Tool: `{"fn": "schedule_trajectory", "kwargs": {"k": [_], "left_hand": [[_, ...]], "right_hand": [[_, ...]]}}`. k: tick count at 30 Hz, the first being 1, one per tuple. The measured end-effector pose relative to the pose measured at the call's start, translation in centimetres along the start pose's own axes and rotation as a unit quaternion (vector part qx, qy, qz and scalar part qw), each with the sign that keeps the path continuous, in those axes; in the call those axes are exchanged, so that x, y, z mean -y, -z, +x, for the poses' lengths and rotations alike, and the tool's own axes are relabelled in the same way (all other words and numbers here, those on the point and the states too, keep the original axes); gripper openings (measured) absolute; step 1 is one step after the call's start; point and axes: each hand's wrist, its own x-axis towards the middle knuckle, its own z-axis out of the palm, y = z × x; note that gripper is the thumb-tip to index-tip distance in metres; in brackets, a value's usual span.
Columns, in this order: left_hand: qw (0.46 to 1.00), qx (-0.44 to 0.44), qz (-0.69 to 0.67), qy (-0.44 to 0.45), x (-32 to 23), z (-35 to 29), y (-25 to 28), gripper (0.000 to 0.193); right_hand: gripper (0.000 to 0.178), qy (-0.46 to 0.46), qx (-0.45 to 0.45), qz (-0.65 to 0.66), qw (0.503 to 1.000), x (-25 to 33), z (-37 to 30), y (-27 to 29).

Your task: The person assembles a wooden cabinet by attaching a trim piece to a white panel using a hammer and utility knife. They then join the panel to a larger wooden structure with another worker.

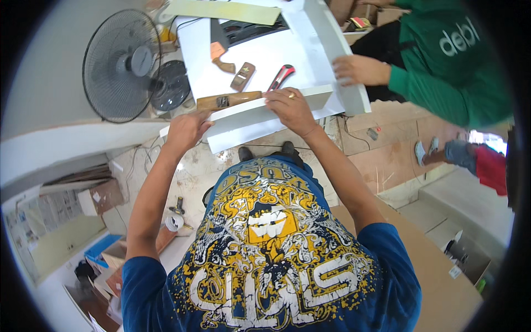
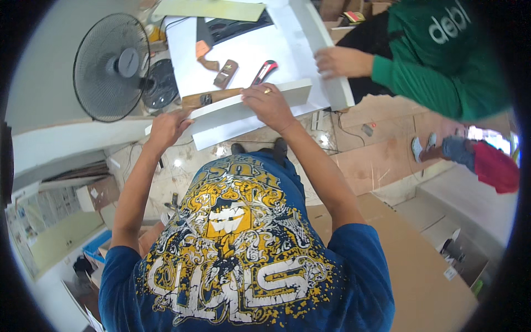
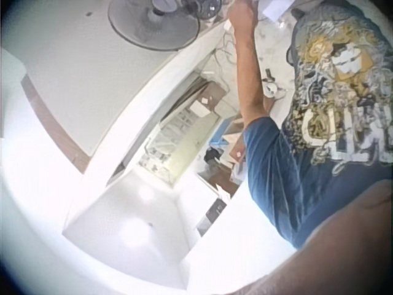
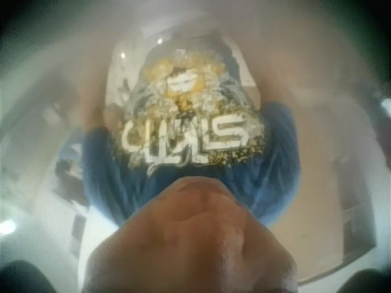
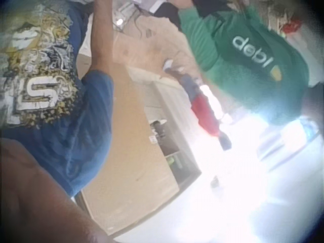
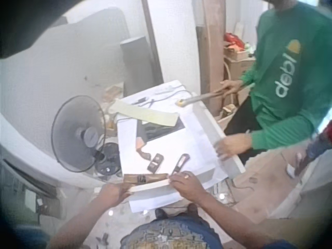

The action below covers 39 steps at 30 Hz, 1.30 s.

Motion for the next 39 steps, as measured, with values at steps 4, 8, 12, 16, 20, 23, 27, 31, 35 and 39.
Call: {"fn": "schedule_trajectory", "kwargs": {"k": [4, 8, 12, 16, 20, 23, 27, 31, 35, 39], "left_hand": [[1.0, -0.004, -0.002, 0.004, 0.0, 0.1, -0.6, 0.035], [0.999, 0.025, 0.017, 0.018, -0.2, 0.0, -0.1, 0.038], [1.0, -0.013, -0.004, -0.01, 0.4, -0.3, -1.1, 0.039], [1.0, 0.017, -0.005, 0.012, -0.4, 0.3, -0.1, 0.04], [1.0, 0.009, -0.028, 0.007, 0.3, 0.0, -0.7, 0.042], [1.0, 0.009, -0.016, 0.017, 0.5, 0.0, -0.9, 0.043], [1.0, -0.011, -0.026, 0.003, 0.8, 0.1, -1.4, 0.042], [0.999, -0.001, -0.038, -0.001, 0.8, 0.6, -1.1, 0.04], [0.999, 0.001, -0.032, -0.003, 0.9, 0.1, -2.0, 0.038], [1.0, -0.005, -0.011, -0.008, 0.7, -0.2, -2.4, 0.038]], "right_hand": [[0.015, -0.01, -0.016, -0.011, 1.0, 0.8, 0.0, -0.4], [0.016, 0.02, 0.009, -0.049, 0.999, 3.0, 1.5, -2.7], [0.019, 0.025, 0.031, -0.027, 0.999, 6.2, 3.2, -6.4], [0.021, 0.037, 0.047, -0.064, 0.996, 6.8, 3.9, -7.0], [0.02, 0.026, 0.053, -0.087, 0.994, 4.7, 2.6, -5.5], [0.014, 0.006, 0.052, -0.088, 0.995, 2.4, 1.7, -2.3], [0.011, -0.031, 0.076, -0.053, 0.995, -1.5, 0.2, 3.6], [0.009, -0.082, 0.032, -0.045, 0.995, -3.1, -1.6, 6.3], [0.01, -0.084, -0.04, -0.155, 0.983, -0.5, -3.6, 5.9], [0.041, -0.352, -0.277, 0.016, 0.894, 4.6, -5.2, 2.4]]}}
